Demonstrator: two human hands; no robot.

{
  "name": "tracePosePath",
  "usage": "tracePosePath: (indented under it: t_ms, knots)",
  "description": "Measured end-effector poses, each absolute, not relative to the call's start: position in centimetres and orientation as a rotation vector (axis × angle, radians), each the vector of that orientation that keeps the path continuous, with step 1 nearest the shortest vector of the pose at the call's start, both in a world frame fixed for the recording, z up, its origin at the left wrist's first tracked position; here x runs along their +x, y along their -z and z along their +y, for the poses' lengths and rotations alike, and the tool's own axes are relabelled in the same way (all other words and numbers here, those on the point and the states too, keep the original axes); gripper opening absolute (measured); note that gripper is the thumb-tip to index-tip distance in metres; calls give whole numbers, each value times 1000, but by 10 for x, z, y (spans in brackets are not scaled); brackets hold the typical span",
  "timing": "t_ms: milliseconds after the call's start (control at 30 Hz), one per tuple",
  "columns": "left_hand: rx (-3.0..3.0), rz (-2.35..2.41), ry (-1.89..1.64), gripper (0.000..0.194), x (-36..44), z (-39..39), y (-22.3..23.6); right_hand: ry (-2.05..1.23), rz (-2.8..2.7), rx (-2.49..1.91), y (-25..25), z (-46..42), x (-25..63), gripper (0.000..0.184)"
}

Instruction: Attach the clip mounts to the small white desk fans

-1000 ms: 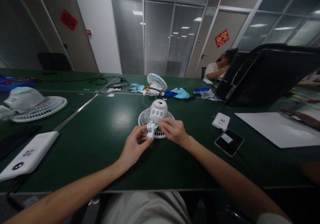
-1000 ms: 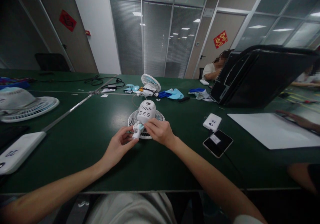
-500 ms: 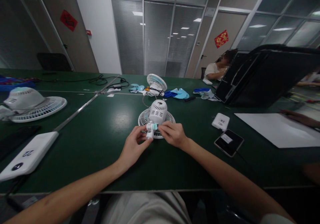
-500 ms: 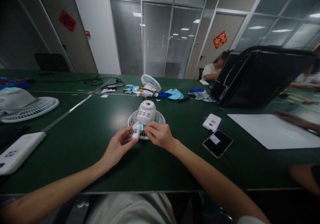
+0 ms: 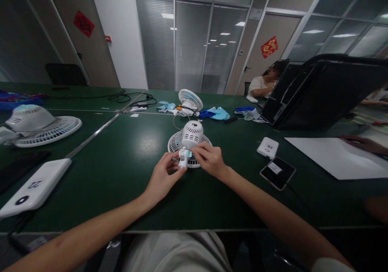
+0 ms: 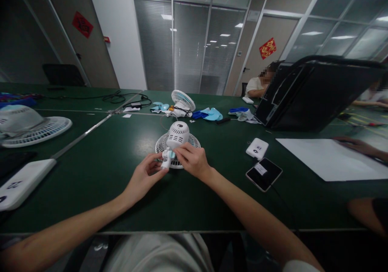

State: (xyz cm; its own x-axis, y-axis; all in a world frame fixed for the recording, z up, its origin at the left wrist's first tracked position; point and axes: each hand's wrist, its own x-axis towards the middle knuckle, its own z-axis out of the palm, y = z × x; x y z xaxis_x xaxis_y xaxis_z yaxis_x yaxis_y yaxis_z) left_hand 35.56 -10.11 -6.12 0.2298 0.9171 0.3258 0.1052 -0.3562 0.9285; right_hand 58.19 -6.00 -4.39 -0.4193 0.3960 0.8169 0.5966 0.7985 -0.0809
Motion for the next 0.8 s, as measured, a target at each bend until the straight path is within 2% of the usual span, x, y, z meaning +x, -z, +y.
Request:
tracePosePath:
  t_ms: [133, 267, 400, 467, 633, 700, 800]
  knots:
    - [1643, 981, -1226, 46, 354, -99, 62, 278, -2108, -727, 49, -62, 583, 14]
    - [1684, 1005, -1171, 44, 352, -97, 61, 240, -2143, -649, 49, -63, 581, 20]
    - [1792, 985, -1154, 61, 355, -99, 50, 251, -2072, -761, 47, -60, 584, 18]
    - [1951, 994, -1098, 64, 356, -96, 41, 278, -2130, -742, 48, -60, 586, 15]
    - [2277, 1115, -982, 21, 354, -62, 22, 300, -2327, -636, 52, -59, 589, 16]
    - [2316, 1129, -981, 17, 348, -41, 20, 288, -2297, -720, 50, -53, 594, 20]
    - [2298, 1269, -962, 20, 332, -7, 25, 286, -2185, -982, 46, -36, 618, 26]
